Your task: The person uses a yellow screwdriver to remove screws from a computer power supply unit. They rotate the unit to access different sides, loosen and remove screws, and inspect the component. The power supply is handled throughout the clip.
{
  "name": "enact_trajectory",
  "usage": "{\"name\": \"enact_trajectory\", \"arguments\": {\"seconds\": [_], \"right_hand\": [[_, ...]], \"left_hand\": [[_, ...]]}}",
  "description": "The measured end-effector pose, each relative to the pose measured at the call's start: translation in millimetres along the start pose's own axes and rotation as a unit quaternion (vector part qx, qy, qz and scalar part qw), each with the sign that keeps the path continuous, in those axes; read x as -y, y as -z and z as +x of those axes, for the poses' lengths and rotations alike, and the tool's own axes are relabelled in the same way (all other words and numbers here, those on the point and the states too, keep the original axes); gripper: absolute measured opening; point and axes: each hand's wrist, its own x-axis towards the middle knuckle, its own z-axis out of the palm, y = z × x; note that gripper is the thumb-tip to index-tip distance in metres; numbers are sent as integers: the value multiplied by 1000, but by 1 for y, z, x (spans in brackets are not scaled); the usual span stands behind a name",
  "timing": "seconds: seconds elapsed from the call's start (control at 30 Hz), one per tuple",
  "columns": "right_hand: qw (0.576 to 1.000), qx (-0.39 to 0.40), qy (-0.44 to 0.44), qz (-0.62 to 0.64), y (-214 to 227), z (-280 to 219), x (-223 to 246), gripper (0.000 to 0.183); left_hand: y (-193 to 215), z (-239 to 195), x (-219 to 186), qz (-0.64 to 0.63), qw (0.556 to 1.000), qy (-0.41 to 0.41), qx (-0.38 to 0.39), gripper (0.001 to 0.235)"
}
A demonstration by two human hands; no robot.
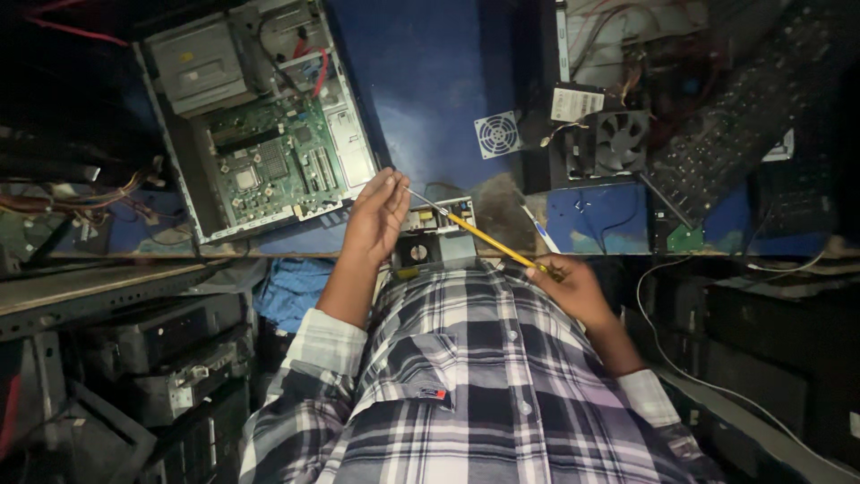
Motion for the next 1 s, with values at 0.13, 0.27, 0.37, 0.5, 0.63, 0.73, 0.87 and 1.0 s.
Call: {"name": "enact_trajectory", "arguments": {"seconds": [0.13, 0.27, 0.37, 0.5, 0.63, 0.73, 0.87, 1.0], "right_hand": [[999, -14, -31, 29, 4, -5, -19, 17], [998, -28, -9, 52, 13, -13, -33, 17], [994, -60, -1, 97, 16, -20, -42, 16], [990, -110, -13, 83, 17, -41, -49, 16], [981, -162, -77, 70, 16, -63, -53, 17], [974, -185, -71, 114, 10, -80, -56, 17], [965, -224, -77, 112, 4, -93, -55, 17], [960, -238, -91, 116, 4, -92, -53, 17]], "left_hand": [[0, 13, 10, -14, 1000, 13, 11, 27], [-8, 42, 39, 158, 987, -25, -13, 25], [-20, 73, 67, 449, 876, -119, 130, 31], [-44, 114, 115, 673, 700, -209, 114, 13], [-63, 147, 149, 794, 568, -164, 141, 17], [-65, 159, 162, 854, 479, -109, 169, 19], [-75, 164, 168, 846, 511, -81, 126, 25], [-92, 150, 153, 839, 510, -117, 150, 17]]}}
